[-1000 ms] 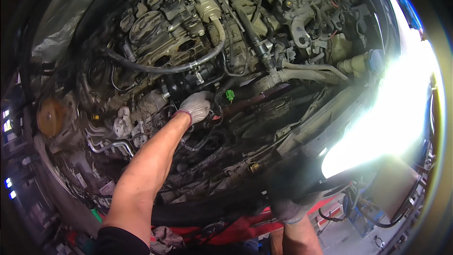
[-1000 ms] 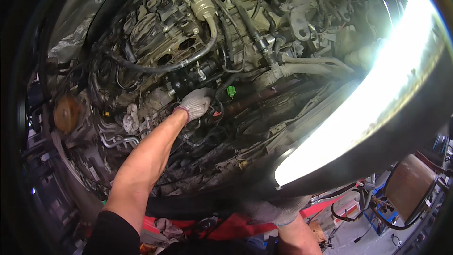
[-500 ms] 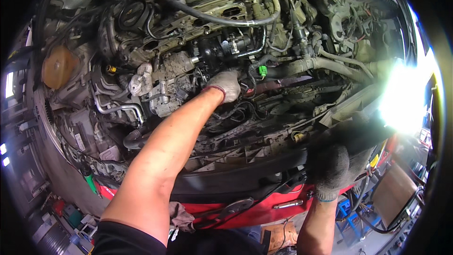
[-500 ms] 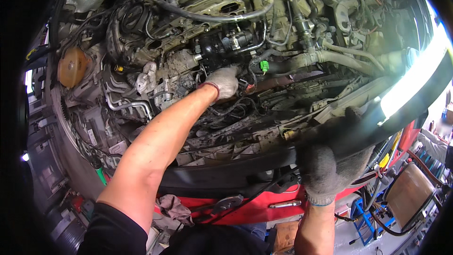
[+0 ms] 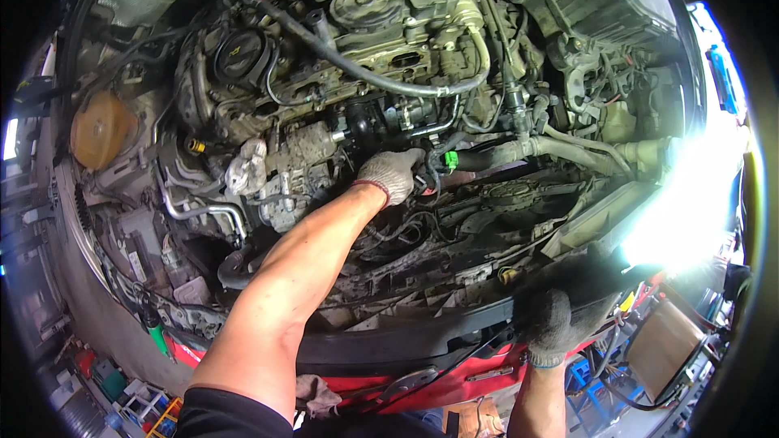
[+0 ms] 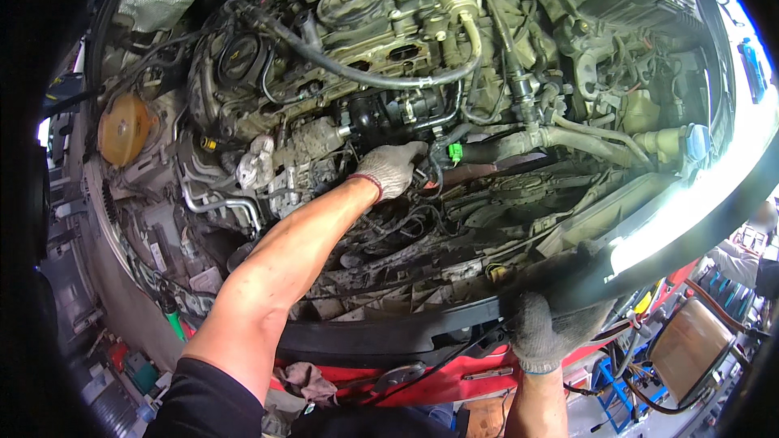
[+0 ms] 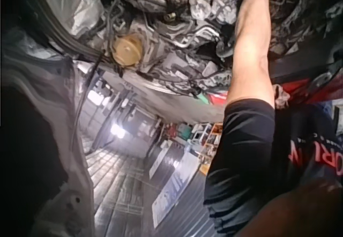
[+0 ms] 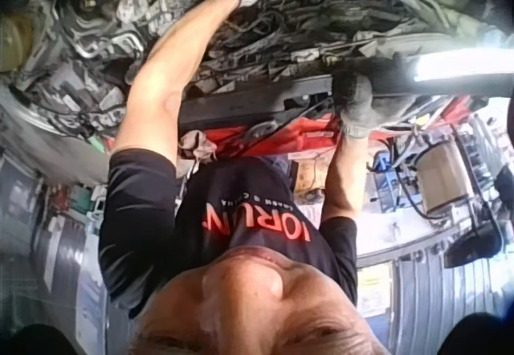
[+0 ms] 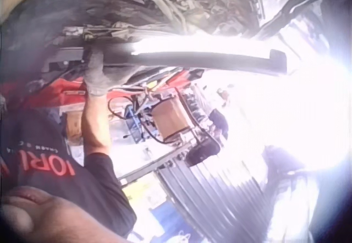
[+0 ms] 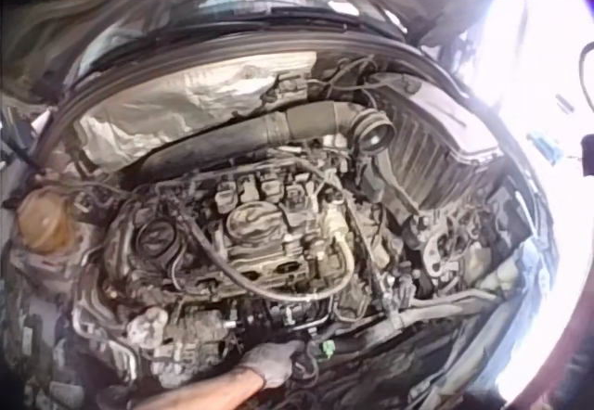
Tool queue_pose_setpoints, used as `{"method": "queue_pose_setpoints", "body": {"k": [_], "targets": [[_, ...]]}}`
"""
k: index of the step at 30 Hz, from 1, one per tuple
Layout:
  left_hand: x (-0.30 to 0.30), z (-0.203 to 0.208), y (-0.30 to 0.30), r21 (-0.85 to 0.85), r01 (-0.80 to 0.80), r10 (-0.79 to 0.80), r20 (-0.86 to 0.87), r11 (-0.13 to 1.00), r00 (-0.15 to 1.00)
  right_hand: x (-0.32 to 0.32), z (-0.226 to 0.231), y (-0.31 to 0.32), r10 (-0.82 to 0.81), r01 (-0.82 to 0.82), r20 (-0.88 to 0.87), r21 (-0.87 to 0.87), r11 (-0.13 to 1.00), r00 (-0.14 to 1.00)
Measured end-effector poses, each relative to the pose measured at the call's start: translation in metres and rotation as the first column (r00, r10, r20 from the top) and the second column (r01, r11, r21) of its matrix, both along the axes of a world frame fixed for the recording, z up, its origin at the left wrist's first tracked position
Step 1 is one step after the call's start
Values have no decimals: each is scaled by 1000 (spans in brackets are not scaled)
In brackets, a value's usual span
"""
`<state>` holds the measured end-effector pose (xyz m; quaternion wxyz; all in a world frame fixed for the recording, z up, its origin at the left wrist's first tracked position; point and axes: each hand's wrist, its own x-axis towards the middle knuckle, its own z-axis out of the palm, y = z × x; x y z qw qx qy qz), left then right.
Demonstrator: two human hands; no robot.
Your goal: The person works inside a car engine bay, using a handheld inspection light to illuminate components while manipulating hoses, connectors, and engine parts with gloved hands. The person moves the light and hands repeatedly to access different areas of the engine.
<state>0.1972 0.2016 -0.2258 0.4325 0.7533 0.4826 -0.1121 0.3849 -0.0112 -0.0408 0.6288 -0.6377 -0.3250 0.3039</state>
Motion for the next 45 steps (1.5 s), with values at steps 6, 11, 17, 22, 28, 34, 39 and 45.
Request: {"method": "queue_pose_setpoints", "body": {"k": [6,11,17,22,28,34,39,45], "targets": [[2,-5,-4,69,8,-3,-74,998,997,7,-1,0,39,-5,292,-115,993,956],[-15,-18,-11,228,-189,217,-106,955,970,-1,5,-2,-35,40,55,-93,995,998],[6,-3,-12,335,-39,140,-282,941,949,5,3,-7,-14,23,83,-115,993,996],[17,-12,14,-84,-81,60,-228,993,972,3,-4,-8,-67,71,78,-55,996,995],[17,-111,28,-119,-56,18,-300,991,954,6,-6,-12,112,-109,47,-53,993,993],[30,-130,25,-53,60,-74,-335,997,939,7,-15,-7,-103,103,162,10,995,981],[32,-114,27,-97,92,-119,-328,991,937,-1,-4,-2,-62,72,124,-79,994,990],[40,-112,28,-34,124,-125,-471,992,873,5,-5,-2,-36,52,174,-86,995,984]]}}
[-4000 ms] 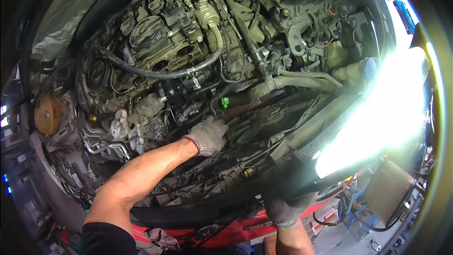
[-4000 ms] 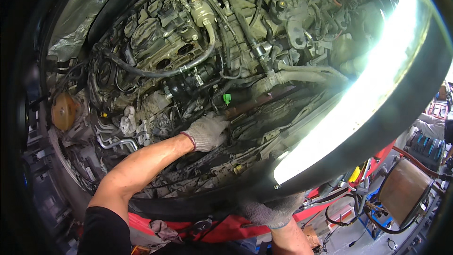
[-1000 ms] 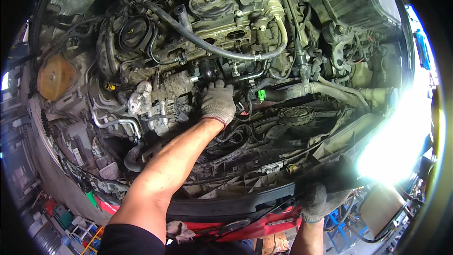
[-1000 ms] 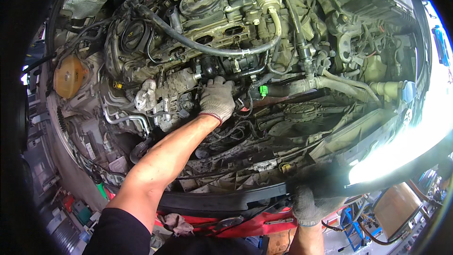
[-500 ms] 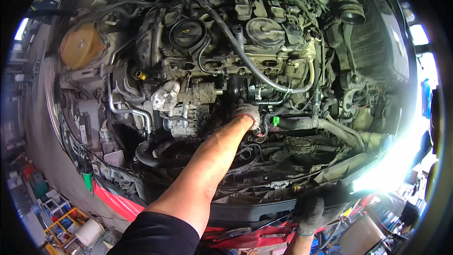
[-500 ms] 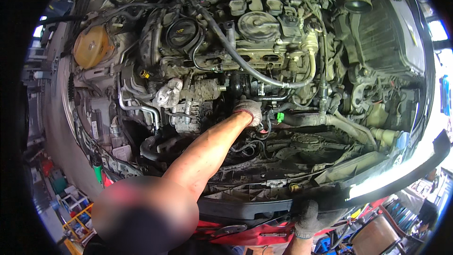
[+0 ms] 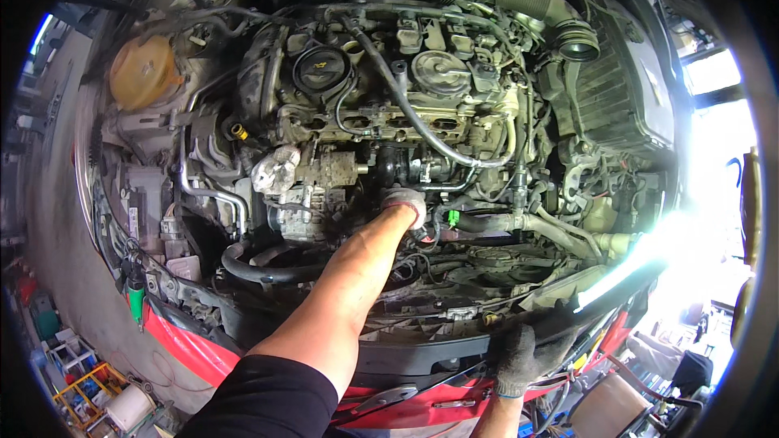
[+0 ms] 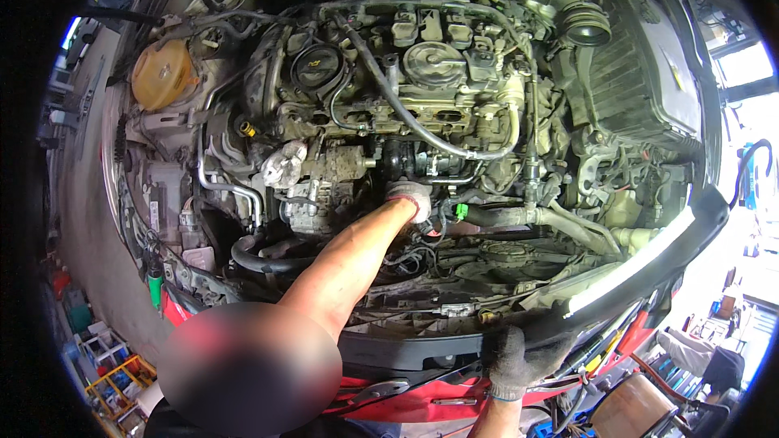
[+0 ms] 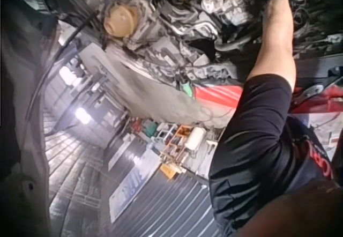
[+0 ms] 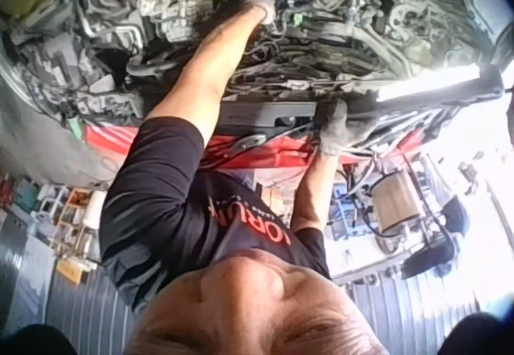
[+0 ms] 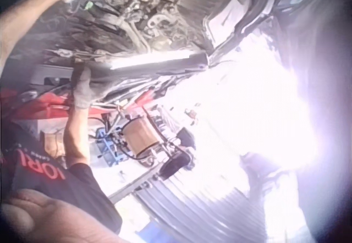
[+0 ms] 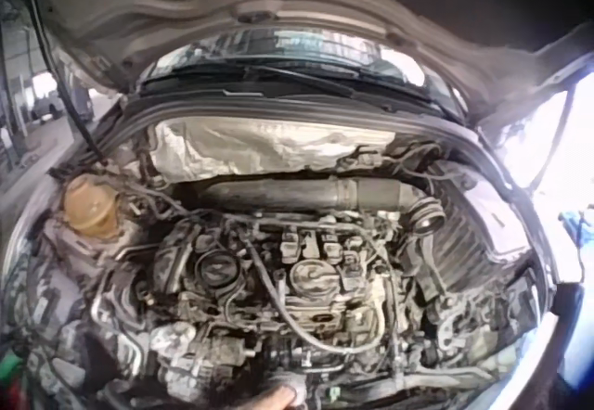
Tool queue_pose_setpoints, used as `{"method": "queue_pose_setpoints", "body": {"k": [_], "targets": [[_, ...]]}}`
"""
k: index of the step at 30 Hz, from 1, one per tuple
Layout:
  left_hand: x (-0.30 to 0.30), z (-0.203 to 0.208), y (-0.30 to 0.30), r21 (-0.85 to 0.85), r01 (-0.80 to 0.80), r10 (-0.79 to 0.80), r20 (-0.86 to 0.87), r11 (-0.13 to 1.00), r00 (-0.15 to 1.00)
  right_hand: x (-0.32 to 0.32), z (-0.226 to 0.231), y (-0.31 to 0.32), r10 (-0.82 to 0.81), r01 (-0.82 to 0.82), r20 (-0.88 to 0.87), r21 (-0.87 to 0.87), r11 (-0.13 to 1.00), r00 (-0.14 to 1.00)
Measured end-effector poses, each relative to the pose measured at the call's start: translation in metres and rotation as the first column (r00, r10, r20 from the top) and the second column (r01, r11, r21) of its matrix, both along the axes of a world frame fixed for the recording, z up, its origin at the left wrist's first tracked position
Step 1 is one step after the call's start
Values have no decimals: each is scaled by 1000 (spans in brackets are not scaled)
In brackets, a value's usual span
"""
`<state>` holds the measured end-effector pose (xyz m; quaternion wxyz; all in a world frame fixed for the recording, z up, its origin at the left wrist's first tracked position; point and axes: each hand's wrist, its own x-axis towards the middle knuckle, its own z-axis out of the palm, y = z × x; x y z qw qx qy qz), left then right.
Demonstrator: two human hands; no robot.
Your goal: The person works inside a car engine bay, using a handheld inspection light to illuminate components while manipulating hoses, connectors, and engine parts with gloved hands. The person moves the light and hands repeatedly to access different areas of the engine.
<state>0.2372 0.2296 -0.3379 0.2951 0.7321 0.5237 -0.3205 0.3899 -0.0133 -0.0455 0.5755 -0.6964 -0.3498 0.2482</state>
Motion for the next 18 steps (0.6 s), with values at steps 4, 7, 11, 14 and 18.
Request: {"method": "queue_pose_setpoints", "body": {"k": [4,7,11,14,18], "targets": [[13,-41,-17,263,-262,249,82,929,965,1,-9,2,15,-20,48,113,993,999],[-17,-55,-19,324,-278,276,54,904,960,3,-19,-1,75,-80,55,96,992,996],[4,10,-10,205,-116,94,113,972,989,5,0,0,37,-39,76,27,999,996],[-6,44,-4,193,-185,163,127,964,978,-1,3,6,44,-50,107,49,998,993],[-22,48,-11,292,-55,36,71,955,997,-3,3,2,102,-102,60,1,995,993]]}}
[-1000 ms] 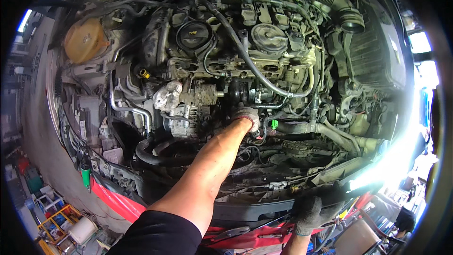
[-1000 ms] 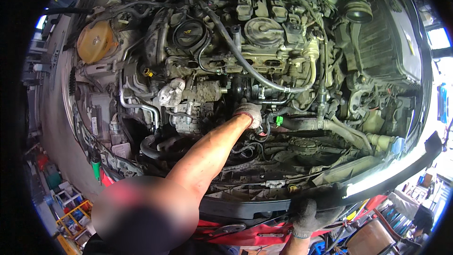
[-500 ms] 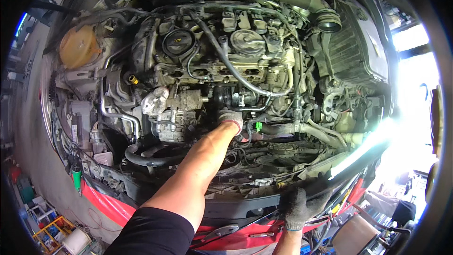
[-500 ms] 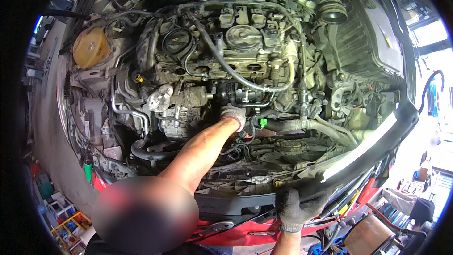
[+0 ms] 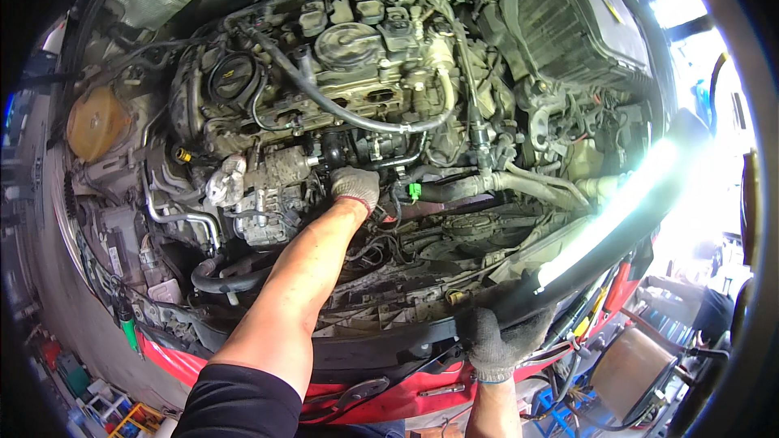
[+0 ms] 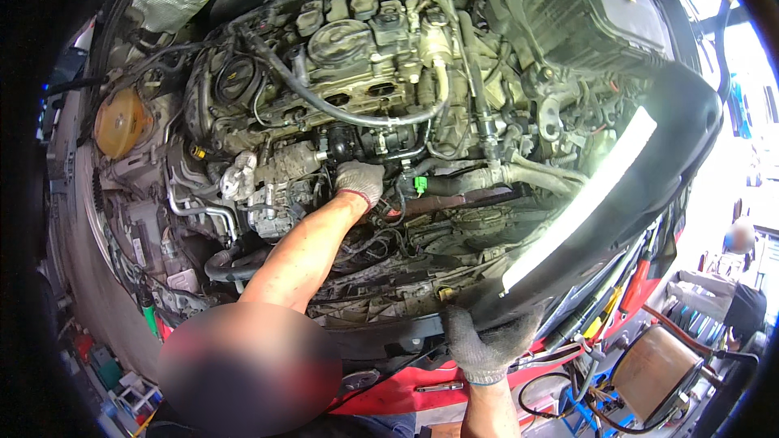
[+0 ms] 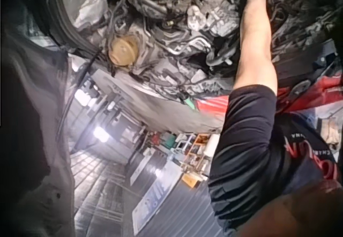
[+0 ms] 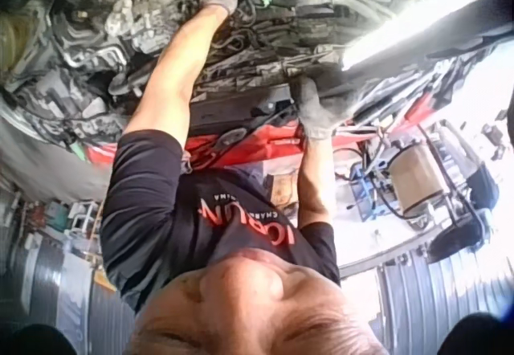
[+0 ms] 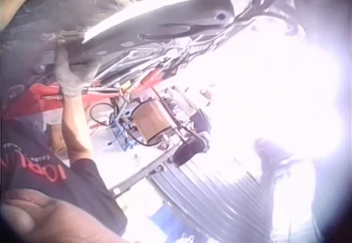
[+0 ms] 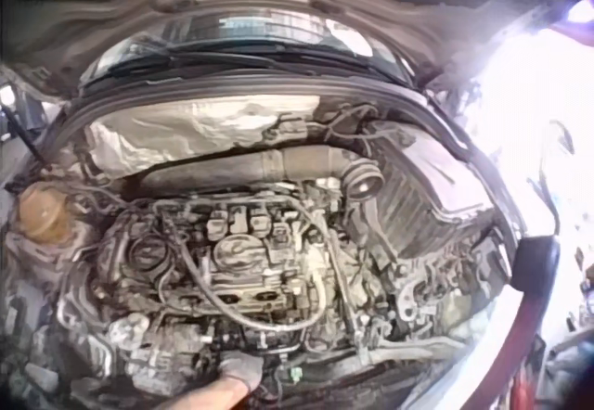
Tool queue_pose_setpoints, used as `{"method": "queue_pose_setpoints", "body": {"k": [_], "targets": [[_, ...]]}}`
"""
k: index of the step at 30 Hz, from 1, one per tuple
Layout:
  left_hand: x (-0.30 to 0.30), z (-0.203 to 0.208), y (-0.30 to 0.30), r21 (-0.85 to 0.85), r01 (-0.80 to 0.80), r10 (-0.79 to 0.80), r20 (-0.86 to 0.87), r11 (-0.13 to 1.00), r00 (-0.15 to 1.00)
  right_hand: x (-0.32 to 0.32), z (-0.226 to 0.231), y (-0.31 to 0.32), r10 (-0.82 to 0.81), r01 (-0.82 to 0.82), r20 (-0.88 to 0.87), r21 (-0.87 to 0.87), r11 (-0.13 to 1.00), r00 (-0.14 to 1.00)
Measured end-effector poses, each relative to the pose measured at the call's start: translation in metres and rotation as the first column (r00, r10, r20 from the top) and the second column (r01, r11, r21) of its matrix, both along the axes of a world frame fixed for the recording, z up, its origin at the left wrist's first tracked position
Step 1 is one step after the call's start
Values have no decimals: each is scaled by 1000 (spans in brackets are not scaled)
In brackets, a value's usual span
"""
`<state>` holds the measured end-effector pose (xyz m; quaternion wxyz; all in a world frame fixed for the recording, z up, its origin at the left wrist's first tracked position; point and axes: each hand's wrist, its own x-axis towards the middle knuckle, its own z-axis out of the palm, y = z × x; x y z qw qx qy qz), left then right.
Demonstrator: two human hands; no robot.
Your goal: The person works inside a car engine bay, using a handheld inspection light to illuminate components while manipulating hoses, connectors, and engine parts with gloved hands. The person moves the light and hands repeatedly to access different areas of the engine.
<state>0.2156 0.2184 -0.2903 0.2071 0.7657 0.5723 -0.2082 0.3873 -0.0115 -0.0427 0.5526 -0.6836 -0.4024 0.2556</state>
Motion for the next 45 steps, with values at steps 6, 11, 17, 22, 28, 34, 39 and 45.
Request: {"method": "queue_pose_setpoints", "body": {"k": [6,11,17,22,28,34,39,45], "targets": [[7,9,-8,61,80,-78,-38,995,996,6,10,5,35,-35,27,-23,999,999],[0,20,-13,63,151,-153,32,987,988,15,10,-2,106,-87,248,-86,992,963],[-72,118,-12,-150,258,-227,195,955,954,-5,48,15,81,-70,37,-243,967,996],[-93,313,-48,-415,69,223,612,907,759,-42,61,-3,279,-279,-312,46,959,908],[-151,371,-147,-555,-403,656,735,728,172,-158,100,22,705,-711,-107,-174,681,701],[-214,336,-164,-716,-490,771,624,497,-130,-106,65,109,961,-804,266,-554,215,73],[-238,324,-159,-739,-442,753,631,509,-188,-78,-78,205,942,-400,318,-854,333,106],[-260,312,-173,-834,-396,766,527,384,-367,-136,-164,230,989,-174,82,-983,59,-127]]}}
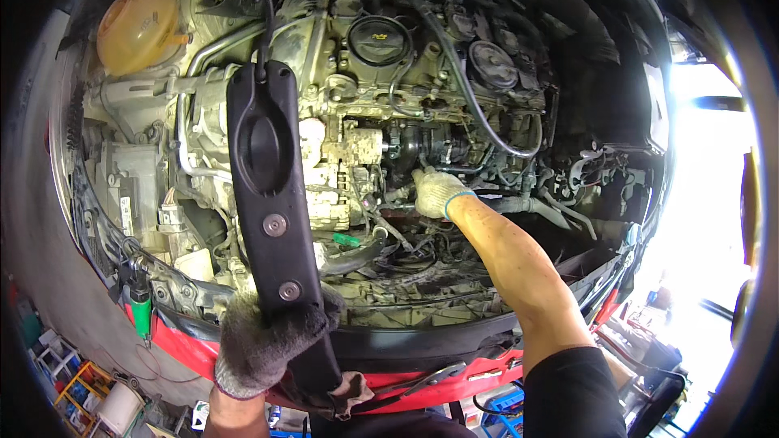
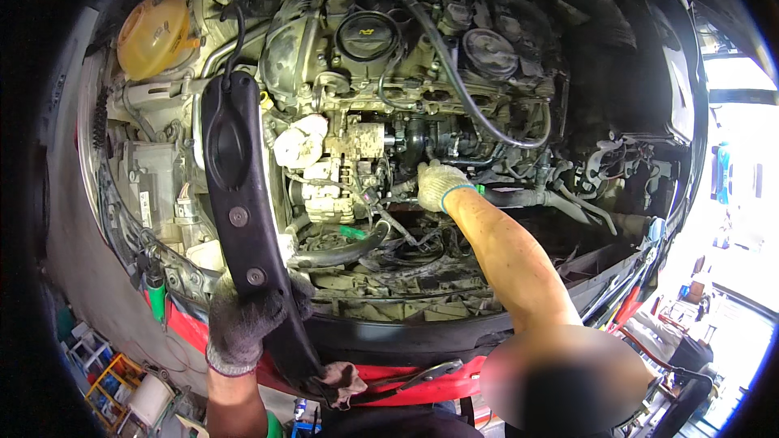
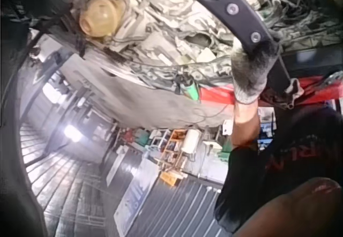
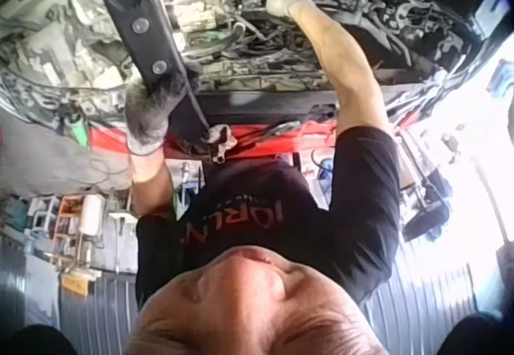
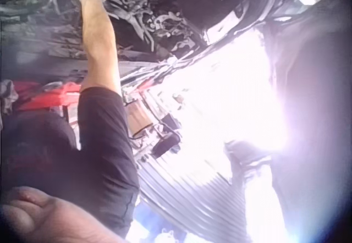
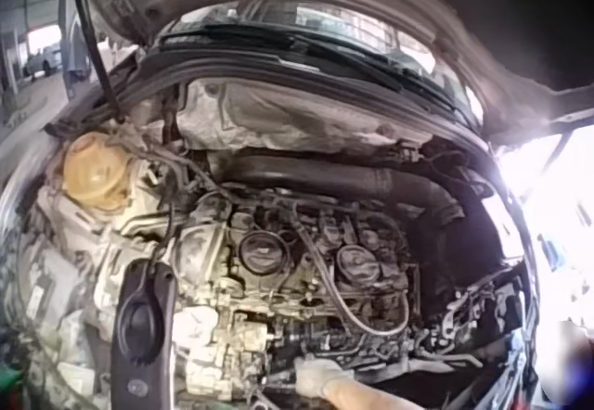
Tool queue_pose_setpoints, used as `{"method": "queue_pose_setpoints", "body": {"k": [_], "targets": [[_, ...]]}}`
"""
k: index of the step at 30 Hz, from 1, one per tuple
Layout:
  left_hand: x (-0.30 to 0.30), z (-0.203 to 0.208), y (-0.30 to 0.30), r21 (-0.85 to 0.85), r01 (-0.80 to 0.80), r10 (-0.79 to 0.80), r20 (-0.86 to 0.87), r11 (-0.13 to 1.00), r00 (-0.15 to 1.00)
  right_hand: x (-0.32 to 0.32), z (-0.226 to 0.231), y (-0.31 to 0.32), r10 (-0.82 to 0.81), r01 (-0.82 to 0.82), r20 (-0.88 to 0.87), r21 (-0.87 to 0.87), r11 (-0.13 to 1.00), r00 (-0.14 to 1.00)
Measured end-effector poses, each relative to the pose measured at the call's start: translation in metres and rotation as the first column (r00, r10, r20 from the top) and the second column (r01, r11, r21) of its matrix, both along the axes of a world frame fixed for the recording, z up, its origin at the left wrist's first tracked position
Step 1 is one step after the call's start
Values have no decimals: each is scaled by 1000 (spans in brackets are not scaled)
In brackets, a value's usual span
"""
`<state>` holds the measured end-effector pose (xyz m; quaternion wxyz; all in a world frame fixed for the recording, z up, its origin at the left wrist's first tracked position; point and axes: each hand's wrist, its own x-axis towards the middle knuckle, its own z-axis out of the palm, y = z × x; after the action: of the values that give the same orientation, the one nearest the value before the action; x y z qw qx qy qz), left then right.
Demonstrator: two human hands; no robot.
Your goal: The person works inside a car engine bay, using a handheld inspection light to illuminate components while manipulating hoses, connectors, and engine parts with gloved hands. The person moves the light and hands repeatedly to access different areas of the engine.
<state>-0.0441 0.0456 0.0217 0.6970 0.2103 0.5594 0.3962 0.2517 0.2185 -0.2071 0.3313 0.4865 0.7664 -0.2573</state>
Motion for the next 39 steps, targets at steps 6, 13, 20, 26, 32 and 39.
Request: {"method": "queue_pose_setpoints", "body": {"k": [6,13,20,26,32,39], "targets": [[-13,-7,-2,-129,45,-34,82,991,996,-9,-46,30,78,-68,77,-128,989,994],[-29,-10,2,-119,141,-142,-1,983,990,-42,-42,22,75,-41,308,-116,992,949],[-39,-20,0,-162,105,-79,161,981,984,-42,-37,-29,-347,303,83,333,893,934],[-34,-23,-2,-226,-3,63,257,974,964,-1,-15,-45,-365,438,-257,349,828,895],[-23,-17,6,-191,96,-98,-5,977,995,79,-25,-29,-518,542,-199,88,836,832],[14,-6,5,-234,94,-114,-72,968,991,30,-2,-23,-296,327,-161,224,918,941]]}}
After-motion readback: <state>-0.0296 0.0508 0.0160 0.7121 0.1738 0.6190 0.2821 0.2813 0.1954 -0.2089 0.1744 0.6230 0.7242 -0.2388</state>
